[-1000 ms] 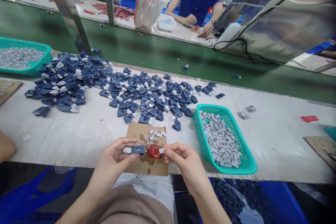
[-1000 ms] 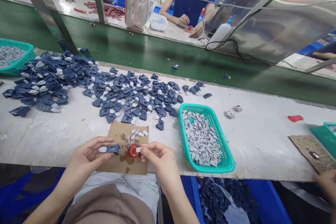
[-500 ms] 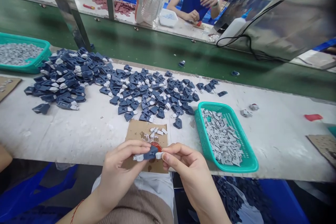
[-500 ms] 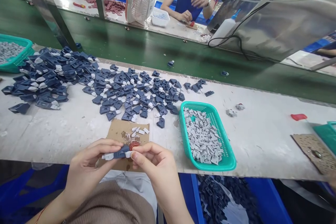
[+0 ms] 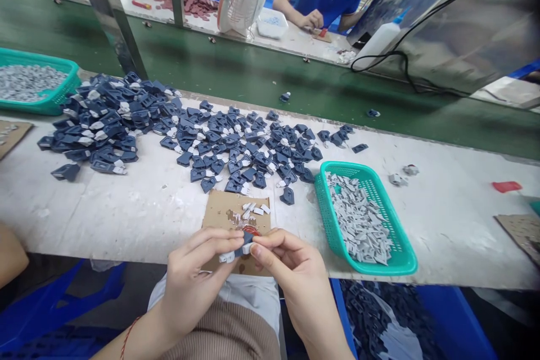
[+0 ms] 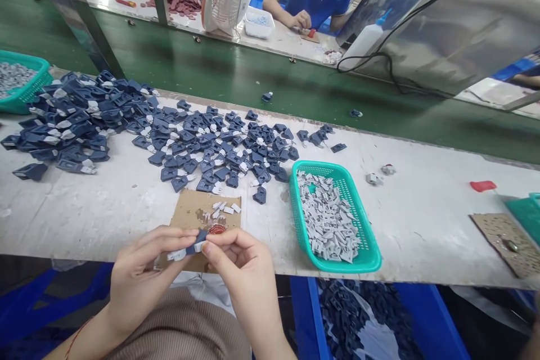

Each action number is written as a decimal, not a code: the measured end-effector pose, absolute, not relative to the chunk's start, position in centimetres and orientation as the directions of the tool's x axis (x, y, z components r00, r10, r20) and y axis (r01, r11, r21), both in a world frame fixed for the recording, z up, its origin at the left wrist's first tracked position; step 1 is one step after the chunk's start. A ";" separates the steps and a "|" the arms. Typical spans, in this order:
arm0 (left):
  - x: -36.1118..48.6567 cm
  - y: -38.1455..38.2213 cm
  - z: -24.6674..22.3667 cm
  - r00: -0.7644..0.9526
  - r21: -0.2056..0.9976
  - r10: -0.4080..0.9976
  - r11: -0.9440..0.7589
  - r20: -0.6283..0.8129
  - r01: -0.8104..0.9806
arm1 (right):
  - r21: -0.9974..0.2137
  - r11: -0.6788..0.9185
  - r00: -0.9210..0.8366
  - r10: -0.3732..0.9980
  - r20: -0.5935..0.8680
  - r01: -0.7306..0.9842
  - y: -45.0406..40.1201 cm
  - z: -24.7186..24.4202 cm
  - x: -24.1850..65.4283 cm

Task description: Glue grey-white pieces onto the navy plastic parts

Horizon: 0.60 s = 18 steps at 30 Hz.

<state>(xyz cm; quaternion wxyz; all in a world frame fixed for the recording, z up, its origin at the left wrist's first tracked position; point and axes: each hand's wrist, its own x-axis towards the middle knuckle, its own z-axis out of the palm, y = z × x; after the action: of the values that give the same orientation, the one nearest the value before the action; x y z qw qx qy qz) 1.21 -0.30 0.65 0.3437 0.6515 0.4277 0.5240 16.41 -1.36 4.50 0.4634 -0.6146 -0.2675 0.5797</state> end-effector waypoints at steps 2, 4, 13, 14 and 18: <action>1.2 -0.3 0.5 0.083 0.889 0.910 -0.414 0.406 0.196 | -0.890 -0.407 0.184 0.877 -0.443 -0.204 -1.4 4.2 16.3; 1.1 -0.3 0.4 0.080 0.890 0.910 -0.414 0.406 0.191 | -0.904 -0.377 0.173 0.895 -0.412 -0.201 -1.3 3.7 16.3; 1.2 -0.3 0.6 0.055 0.974 0.973 -0.225 0.225 -0.005 | -0.866 -0.320 0.100 0.918 -0.383 -0.384 -1.7 3.2 16.2; 1.2 -0.3 0.7 0.065 0.975 0.973 -0.223 0.224 -0.022 | -0.874 -0.303 0.098 0.927 -0.363 -0.380 -1.7 3.3 16.3; 1.6 -0.2 1.3 0.087 0.974 0.971 -0.221 0.225 -0.051 | -0.922 -0.332 -0.007 0.941 -0.338 -0.197 -1.5 3.8 16.0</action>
<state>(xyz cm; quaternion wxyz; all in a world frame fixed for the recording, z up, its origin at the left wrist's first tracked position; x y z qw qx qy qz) 1.61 -0.23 1.31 0.4733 0.5651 0.4067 0.5396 16.01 -1.51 3.82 0.4605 -0.5332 -0.3489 0.6180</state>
